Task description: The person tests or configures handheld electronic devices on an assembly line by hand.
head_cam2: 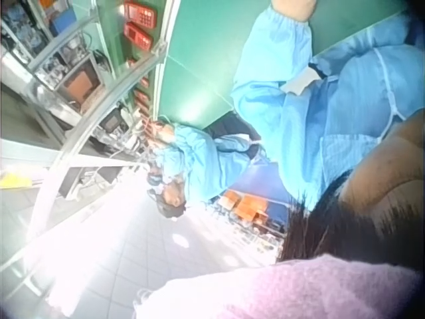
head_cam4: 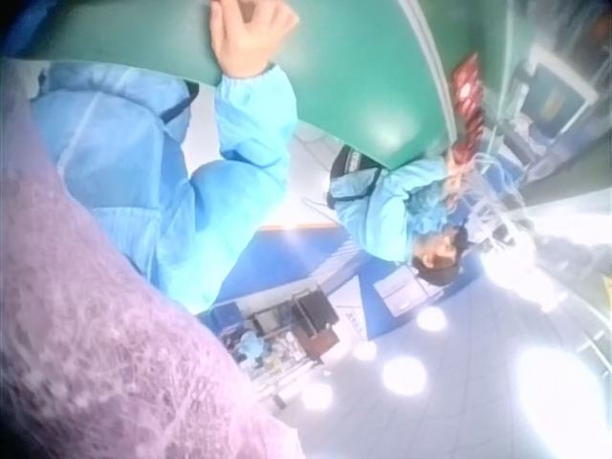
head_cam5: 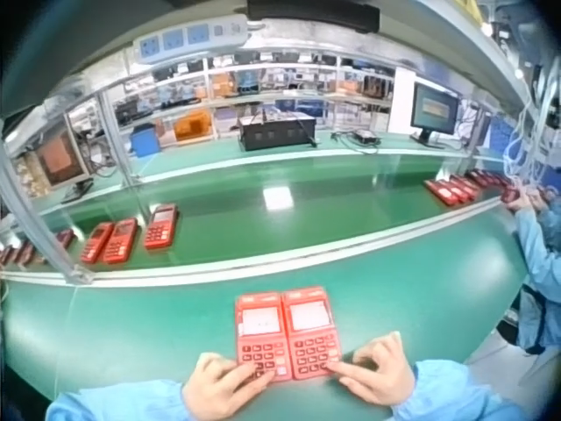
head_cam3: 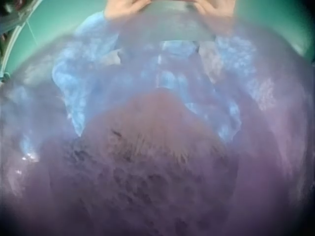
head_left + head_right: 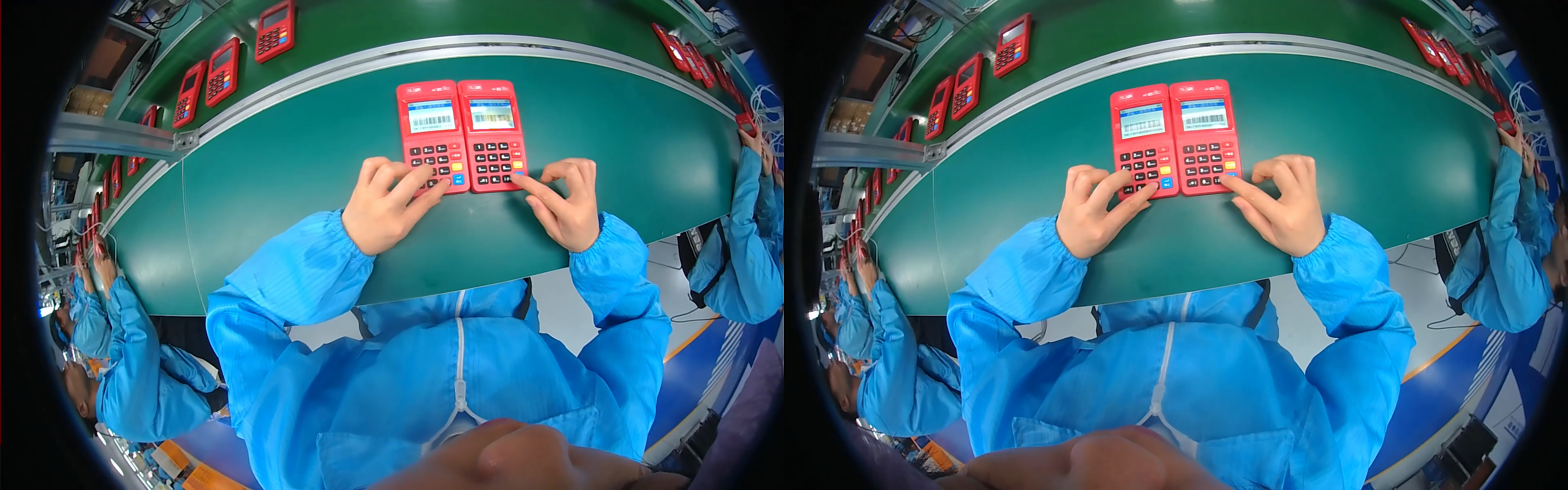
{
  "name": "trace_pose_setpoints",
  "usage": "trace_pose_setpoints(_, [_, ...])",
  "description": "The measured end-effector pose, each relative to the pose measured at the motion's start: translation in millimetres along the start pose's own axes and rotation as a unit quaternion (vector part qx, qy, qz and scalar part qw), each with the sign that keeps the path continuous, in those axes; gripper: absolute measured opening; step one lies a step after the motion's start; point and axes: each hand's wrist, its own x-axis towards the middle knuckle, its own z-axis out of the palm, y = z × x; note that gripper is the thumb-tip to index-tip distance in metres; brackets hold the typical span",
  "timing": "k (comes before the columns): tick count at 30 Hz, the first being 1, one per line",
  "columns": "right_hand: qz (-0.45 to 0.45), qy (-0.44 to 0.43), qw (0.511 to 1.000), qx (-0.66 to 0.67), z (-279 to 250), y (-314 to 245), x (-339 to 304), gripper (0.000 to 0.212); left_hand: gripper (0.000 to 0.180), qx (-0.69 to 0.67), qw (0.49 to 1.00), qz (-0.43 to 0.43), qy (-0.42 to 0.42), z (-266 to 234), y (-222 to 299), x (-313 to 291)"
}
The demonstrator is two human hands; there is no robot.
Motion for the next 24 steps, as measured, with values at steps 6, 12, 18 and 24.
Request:
trace_pose_setpoints(6, [-0.013,-0.037,0.999,-0.017,2,-1,0,0.032,0.032,-0.015,1.0,-0.01,-0.025,-2,-2,2])
trace_pose_setpoints(12, [-0.025,-0.04,0.999,0.004,0,1,9,0.036,0.042,-0.015,1.0,0.002,-0.015,-5,-7,3])
trace_pose_setpoints(18, [0.024,-0.035,0.999,-0.02,13,-1,34,0.036,0.067,0.067,0.993,-0.083,-0.049,-4,-12,-7])
trace_pose_setpoints(24, [0.005,-0.057,0.998,-0.01,22,-4,40,0.036,0.063,0.056,0.994,-0.075,-0.055,-4,-16,-6])
